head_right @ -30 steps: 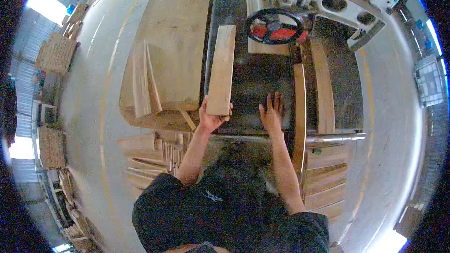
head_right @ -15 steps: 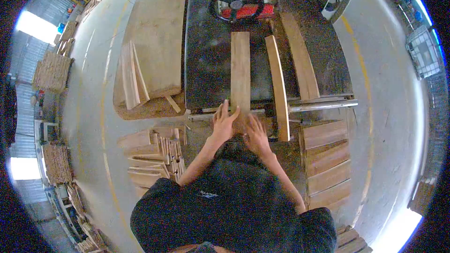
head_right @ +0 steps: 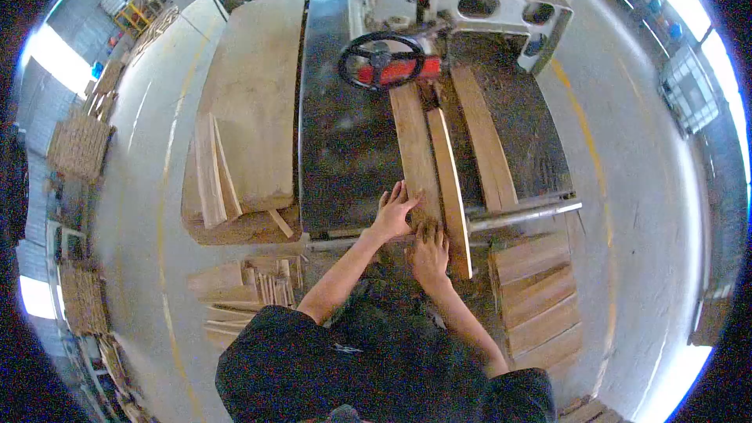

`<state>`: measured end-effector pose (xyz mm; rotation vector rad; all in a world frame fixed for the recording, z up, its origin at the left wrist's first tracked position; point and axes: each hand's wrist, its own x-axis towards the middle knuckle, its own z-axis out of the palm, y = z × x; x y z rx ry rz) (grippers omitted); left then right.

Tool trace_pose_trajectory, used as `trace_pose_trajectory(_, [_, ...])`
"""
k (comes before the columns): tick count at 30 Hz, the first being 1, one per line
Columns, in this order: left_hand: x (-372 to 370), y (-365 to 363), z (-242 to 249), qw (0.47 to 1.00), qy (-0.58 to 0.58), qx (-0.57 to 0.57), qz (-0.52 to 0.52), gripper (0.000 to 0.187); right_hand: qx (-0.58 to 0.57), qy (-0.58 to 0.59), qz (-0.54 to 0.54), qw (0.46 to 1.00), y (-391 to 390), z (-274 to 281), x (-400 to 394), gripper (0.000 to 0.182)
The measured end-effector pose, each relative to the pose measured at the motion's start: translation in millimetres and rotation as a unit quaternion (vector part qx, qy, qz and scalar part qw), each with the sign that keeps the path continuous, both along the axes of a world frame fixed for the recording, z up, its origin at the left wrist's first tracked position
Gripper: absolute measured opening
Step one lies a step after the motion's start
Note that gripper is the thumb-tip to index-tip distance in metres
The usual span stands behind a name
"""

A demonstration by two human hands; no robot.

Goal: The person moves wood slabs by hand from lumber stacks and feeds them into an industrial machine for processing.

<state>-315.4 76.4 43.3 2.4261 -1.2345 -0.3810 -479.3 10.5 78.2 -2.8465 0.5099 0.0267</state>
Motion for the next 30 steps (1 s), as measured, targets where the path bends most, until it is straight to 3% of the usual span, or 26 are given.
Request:
trace_pose_trajectory(5, [52.3, -17.4, -1.8, 1.0, -0.009, -0.008, -0.024, 0.104, -0.004, 0.034, -0.046, 0.998, -7.3, -4.9, 47.2, 0.082])
trace_pose_trajectory(7, [73.0, -20.5, 7.1, 1.0, -0.002, 0.008, -0.028, 0.106, 0.044, 0.045, -0.039, 0.997, -14.9, 1.6, 68.3, 0.088])
trace_pose_trajectory(13, [160.5, -26.2, -24.9, 0.982, 0.044, -0.153, -0.099, 0.082, 0.02, 0.04, -0.033, 0.998, -29.6, -4.4, 122.2, 0.091])
trace_pose_trajectory(15, [188.1, -24.9, -6.3, 0.973, 0.105, -0.198, -0.056, 0.065, 0.065, 0.023, -0.027, 0.997, -33.3, -14.7, 138.3, 0.097])
trace_pose_trajectory(17, [226.0, -21.9, 7.9, 0.972, 0.108, -0.188, -0.092, 0.055, -0.014, 0.113, -0.038, 0.993, -21.1, -7.6, 147.3, 0.1])
trace_pose_trajectory(19, [269.0, -18.5, 13.8, 0.938, 0.251, -0.219, -0.098, 0.052, 0.019, 0.114, -0.042, 0.992, -16.3, 7.8, 150.5, 0.101])
trace_pose_trajectory(21, [309.5, -3.4, 36.1, 0.967, 0.093, -0.236, 0.014, 0.051, 0.035, 0.104, -0.055, 0.992, -16.3, 9.3, 143.8, 0.092])
trace_pose_trajectory(22, [333.0, 4.2, 43.9, 0.967, -0.038, -0.239, 0.078, 0.052, 0.032, 0.105, -0.065, 0.992, -19.1, 4.8, 139.7, 0.092])
trace_pose_trajectory(23, [356.7, 10.2, 42.1, 0.955, -0.089, -0.243, 0.148, 0.058, 0.056, 0.047, -0.066, 0.995, -23.5, -5.0, 134.8, 0.085])
trace_pose_trajectory(25, [394.7, 24.8, 55.4, 0.944, -0.051, -0.171, 0.278, 0.078, 0.075, -0.009, -0.073, 0.994, -27.8, -14.4, 126.9, 0.078])
trace_pose_trajectory(26, [412.8, 27.2, 51.6, 0.944, -0.047, -0.173, 0.275, 0.078, 0.07, -0.033, -0.067, 0.995, -27.3, -16.8, 126.7, 0.072])
trace_pose_trajectory(28, [441.2, 34.0, 42.1, 0.921, -0.103, -0.016, 0.375, 0.092, 0.078, -0.077, -0.057, 0.992, -24.7, -19.9, 129.3, 0.064])
trace_pose_trajectory(30, [434.0, 40.2, 47.6, 0.923, -0.085, -0.016, 0.375, 0.092, 0.058, -0.091, -0.046, 0.993, -26.8, -32.1, 129.3, 0.066])
